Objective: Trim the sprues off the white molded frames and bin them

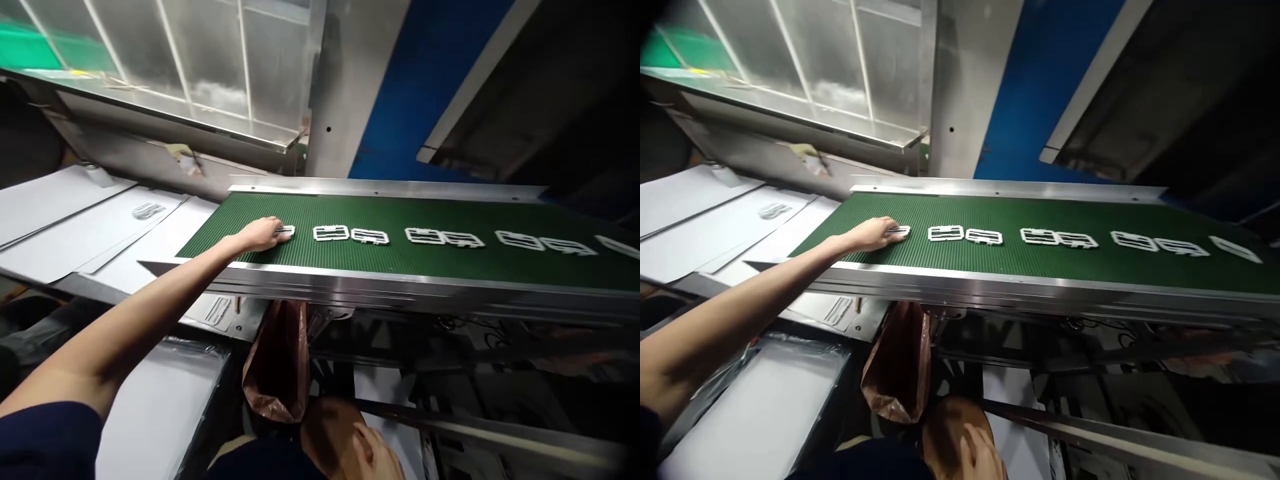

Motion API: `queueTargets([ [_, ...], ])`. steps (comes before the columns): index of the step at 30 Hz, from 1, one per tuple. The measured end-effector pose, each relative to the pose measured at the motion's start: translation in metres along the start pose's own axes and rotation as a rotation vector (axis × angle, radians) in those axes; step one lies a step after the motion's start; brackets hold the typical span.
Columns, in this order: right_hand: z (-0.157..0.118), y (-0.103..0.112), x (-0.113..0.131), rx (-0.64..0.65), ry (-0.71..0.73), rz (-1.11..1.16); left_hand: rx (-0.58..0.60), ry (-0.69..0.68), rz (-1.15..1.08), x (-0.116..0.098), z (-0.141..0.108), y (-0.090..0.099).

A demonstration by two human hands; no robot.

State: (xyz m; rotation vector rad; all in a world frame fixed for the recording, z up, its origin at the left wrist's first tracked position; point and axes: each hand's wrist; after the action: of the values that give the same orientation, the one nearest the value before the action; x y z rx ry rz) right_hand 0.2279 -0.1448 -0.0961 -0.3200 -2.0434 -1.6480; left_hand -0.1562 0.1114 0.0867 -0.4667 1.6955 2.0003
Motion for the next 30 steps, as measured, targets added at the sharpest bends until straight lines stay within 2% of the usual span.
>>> queueTargets([
  [3, 0.024, 0.003, 0.007, 0.103, 0.086, -0.003, -0.142, 0.035, -0.015, -0.005, -0.004, 0.008],
  [5, 0.045, 0.007, 0.026, 0.159, 0.161, -0.001, -0.278, 0.061, -0.043, -0.004, -0.007, 0.021],
  [7, 0.066, 0.008, 0.052, 0.219, 0.226, 0.001, -0.426, 0.083, -0.089, 0.001, -0.024, 0.039],
  [9, 0.083, 0.002, 0.081, 0.269, 0.271, 0.006, -0.603, 0.073, -0.231, 0.011, -0.061, 0.055],
  [11, 0.093, -0.012, 0.111, 0.301, 0.315, 0.048, -0.852, 0.015, -0.567, 0.022, -0.116, 0.063],
  [12, 0.096, -0.020, 0.125, 0.319, 0.340, 0.079, -0.975, 0.054, -0.662, 0.029, -0.147, 0.063],
  [14, 0.102, -0.032, 0.152, 0.357, 0.401, 0.136, -1.016, 0.293, -0.814, 0.042, -0.205, 0.056],
  [15, 0.106, -0.034, 0.166, 0.371, 0.434, 0.157, -0.996, 0.441, -0.905, 0.049, -0.230, 0.050],
  [16, 0.111, -0.034, 0.179, 0.372, 0.467, 0.173, -0.989, 0.521, -0.940, 0.058, -0.252, 0.044],
  [20, 0.138, -0.022, 0.227, 0.306, 0.515, 0.224, -1.046, 0.772, -1.009, 0.103, -0.314, 0.021],
  [22, 0.148, -0.030, 0.246, 0.357, 0.490, 0.213, -1.069, 0.972, -1.031, 0.129, -0.346, 0.003],
  [23, 0.150, -0.041, 0.254, 0.427, 0.477, 0.189, -1.065, 1.078, -1.036, 0.142, -0.365, -0.010],
  [25, 0.152, -0.078, 0.265, 0.611, 0.468, 0.117, -0.989, 1.306, -1.066, 0.163, -0.413, -0.042],
  [28, 0.149, -0.161, 0.272, 0.848, 0.455, -0.009, -0.880, 1.663, -1.017, 0.177, -0.494, -0.095],
  [30, 0.150, -0.221, 0.274, 0.918, 0.426, -0.106, -0.838, 1.877, -0.899, 0.178, -0.545, -0.126],
])
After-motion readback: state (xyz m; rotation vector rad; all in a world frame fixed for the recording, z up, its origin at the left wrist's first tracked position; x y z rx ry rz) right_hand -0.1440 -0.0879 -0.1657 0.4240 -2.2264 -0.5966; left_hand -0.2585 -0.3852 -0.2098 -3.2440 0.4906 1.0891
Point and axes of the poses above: each hand's wrist, its own z-axis towards the middle knuckle, its own y-axis out of the back of the hand, x = y × z
